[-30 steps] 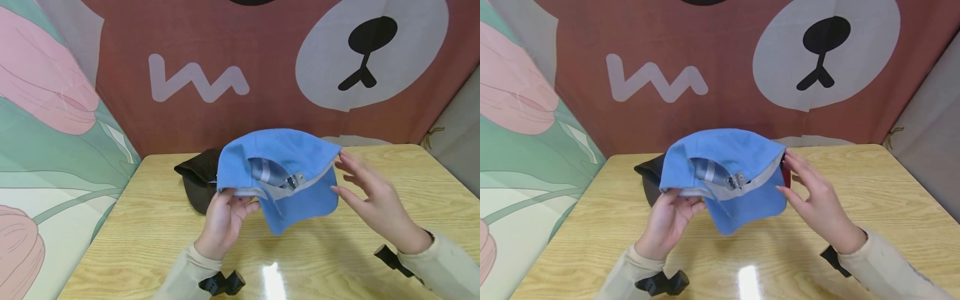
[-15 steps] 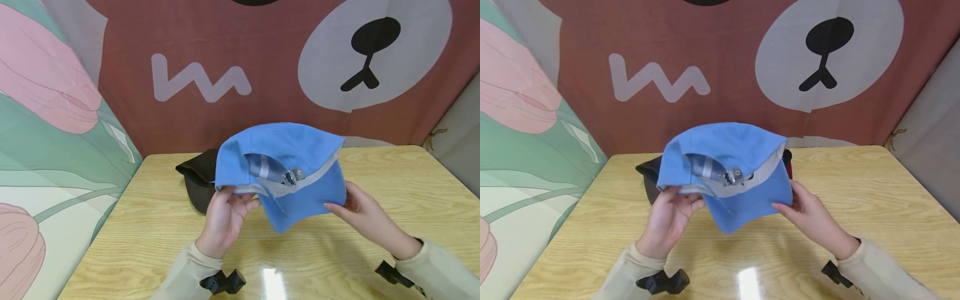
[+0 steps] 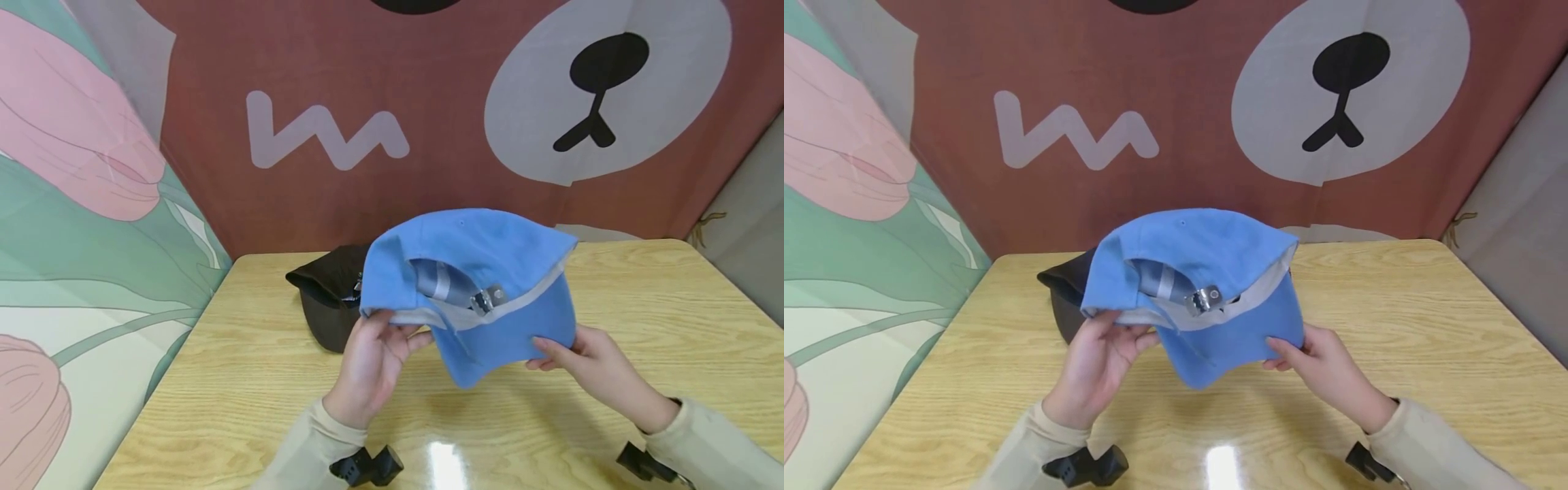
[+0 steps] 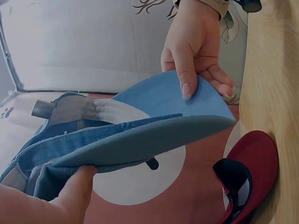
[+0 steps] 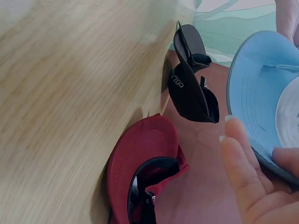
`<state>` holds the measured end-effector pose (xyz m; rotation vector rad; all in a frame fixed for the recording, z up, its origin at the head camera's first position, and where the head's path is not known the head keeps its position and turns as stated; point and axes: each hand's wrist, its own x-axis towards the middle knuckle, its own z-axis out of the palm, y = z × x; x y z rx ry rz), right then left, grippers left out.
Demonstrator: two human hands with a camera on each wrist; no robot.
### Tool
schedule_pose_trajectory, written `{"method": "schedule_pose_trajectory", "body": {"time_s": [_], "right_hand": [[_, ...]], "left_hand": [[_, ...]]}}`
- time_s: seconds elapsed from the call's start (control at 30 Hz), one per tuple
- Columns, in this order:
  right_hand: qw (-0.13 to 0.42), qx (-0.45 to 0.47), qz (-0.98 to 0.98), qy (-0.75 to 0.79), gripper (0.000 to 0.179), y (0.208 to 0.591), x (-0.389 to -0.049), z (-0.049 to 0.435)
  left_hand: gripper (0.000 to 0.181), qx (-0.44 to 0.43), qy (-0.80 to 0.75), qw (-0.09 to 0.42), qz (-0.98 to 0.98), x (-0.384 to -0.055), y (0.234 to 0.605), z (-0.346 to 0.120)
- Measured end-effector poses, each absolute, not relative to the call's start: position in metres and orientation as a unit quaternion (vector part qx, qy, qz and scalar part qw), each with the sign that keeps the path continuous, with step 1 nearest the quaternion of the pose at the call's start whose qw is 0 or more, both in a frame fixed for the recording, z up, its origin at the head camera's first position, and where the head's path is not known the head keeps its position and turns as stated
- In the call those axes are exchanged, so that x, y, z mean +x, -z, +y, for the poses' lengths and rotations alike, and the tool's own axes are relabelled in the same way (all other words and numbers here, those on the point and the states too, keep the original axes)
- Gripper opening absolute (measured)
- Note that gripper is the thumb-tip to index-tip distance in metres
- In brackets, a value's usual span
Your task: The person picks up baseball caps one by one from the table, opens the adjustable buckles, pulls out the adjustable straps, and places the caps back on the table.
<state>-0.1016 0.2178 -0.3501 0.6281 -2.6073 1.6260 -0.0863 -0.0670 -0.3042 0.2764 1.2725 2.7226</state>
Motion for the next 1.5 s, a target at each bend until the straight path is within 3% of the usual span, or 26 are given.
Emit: {"method": "schedule_pose_trajectory", "body": {"time_s": [0.27, 0.57, 0.93, 1.27, 1.5], "right_hand": [[0.02, 0.156, -0.852, -0.499, 0.02, 0.351, -0.096, 0.229], [0.026, 0.128, -0.859, -0.496, 0.022, 0.354, -0.091, 0.242], [0.019, 0.07, -0.875, -0.479, 0.027, 0.357, -0.088, 0.262], [0.037, 0.029, -0.892, -0.449, 0.032, 0.363, -0.087, 0.274], [0.065, 0.033, -0.885, -0.46, 0.026, 0.366, -0.089, 0.286]], "left_hand": [[0.042, 0.087, -0.882, 0.051, 0.46, -0.082, 0.305, -0.068], [0.039, 0.114, -0.869, 0.047, 0.479, -0.079, 0.308, -0.07], [0.054, 0.111, -0.867, 0.044, 0.484, -0.079, 0.308, -0.076], [0.046, 0.079, -0.879, 0.044, 0.469, -0.079, 0.309, -0.078], [0.038, 0.067, -0.879, 0.03, 0.471, -0.08, 0.311, -0.079]]}}
